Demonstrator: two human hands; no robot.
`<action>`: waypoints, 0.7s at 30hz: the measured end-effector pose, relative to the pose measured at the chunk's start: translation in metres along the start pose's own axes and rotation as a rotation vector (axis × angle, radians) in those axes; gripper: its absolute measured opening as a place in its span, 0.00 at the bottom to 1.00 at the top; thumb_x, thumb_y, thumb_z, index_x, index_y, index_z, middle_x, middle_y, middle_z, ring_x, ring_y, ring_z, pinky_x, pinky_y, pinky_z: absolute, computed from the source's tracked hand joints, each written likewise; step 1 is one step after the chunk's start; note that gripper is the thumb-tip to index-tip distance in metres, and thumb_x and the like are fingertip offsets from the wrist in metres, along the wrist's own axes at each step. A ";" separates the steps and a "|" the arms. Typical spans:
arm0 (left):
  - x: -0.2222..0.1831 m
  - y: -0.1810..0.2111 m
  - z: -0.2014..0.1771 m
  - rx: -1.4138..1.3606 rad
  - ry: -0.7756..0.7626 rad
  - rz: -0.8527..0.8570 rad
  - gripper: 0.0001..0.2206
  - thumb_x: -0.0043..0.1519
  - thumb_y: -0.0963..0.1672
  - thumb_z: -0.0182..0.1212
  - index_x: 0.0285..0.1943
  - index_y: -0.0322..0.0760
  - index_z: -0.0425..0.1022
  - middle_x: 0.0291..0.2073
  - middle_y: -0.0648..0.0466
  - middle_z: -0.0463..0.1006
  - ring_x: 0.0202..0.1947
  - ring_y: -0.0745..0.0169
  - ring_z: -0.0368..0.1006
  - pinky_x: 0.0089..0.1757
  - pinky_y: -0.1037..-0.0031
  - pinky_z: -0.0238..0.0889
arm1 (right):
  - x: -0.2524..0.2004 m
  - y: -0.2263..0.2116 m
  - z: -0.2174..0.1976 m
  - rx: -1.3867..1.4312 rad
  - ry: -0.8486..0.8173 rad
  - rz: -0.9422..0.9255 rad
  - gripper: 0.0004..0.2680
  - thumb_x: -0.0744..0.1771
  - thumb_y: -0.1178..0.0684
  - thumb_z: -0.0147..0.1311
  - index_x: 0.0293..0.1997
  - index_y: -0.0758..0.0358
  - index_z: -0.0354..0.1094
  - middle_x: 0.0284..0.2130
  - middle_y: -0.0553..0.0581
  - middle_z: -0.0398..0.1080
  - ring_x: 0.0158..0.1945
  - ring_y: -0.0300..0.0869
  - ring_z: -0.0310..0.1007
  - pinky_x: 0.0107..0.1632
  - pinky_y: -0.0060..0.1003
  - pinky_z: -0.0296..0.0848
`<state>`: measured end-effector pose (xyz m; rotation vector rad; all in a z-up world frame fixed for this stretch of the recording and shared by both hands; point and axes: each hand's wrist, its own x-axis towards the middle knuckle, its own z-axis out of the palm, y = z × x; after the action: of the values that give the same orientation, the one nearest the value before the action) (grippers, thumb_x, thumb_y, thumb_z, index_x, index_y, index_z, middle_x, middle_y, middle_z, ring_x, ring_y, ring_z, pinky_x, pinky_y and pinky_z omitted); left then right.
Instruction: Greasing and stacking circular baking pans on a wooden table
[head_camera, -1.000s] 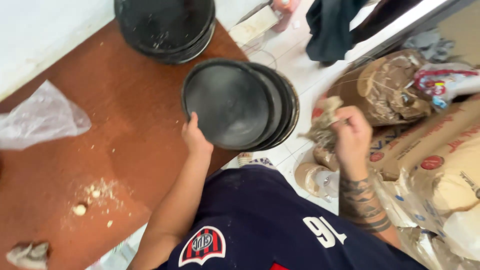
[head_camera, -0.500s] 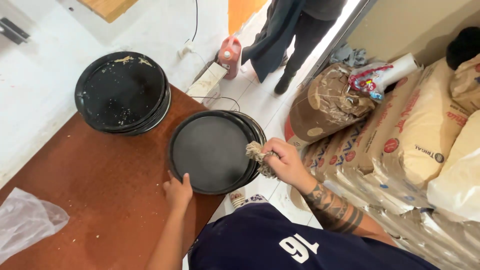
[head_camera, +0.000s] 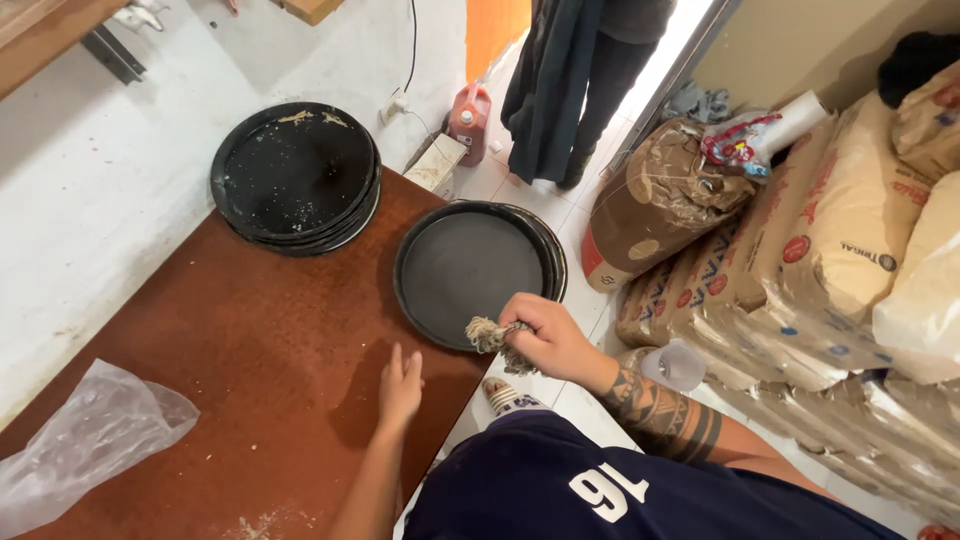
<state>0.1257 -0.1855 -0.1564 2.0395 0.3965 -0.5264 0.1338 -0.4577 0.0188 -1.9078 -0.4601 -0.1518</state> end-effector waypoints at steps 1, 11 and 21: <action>-0.010 -0.014 -0.004 -0.101 -0.014 -0.029 0.33 0.70 0.56 0.47 0.80 0.35 0.52 0.67 0.28 0.63 0.61 0.35 0.67 0.52 0.54 0.65 | -0.001 -0.003 0.011 0.024 -0.016 -0.003 0.01 0.62 0.59 0.56 0.32 0.60 0.73 0.26 0.58 0.71 0.31 0.51 0.74 0.40 0.44 0.74; -0.106 -0.036 -0.059 -1.355 -0.107 0.025 0.27 0.66 0.55 0.44 0.70 0.42 0.69 0.57 0.42 0.75 0.50 0.42 0.74 0.40 0.59 0.70 | -0.009 -0.075 0.155 -0.014 -0.543 -0.176 0.10 0.64 0.60 0.55 0.49 0.61 0.71 0.45 0.57 0.74 0.51 0.48 0.73 0.57 0.45 0.75; -0.138 -0.080 -0.109 -1.417 0.239 -0.190 0.17 0.67 0.53 0.52 0.58 0.45 0.72 0.45 0.52 0.73 0.44 0.46 0.72 0.40 0.51 0.68 | -0.032 -0.056 0.209 -0.305 -0.658 -0.149 0.22 0.65 0.45 0.58 0.65 0.60 0.63 0.65 0.68 0.59 0.68 0.58 0.61 0.65 0.55 0.65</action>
<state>-0.0082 -0.0604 -0.0944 0.6808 0.8098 -0.0136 0.0595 -0.2564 -0.0215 -2.2023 -1.0697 0.3416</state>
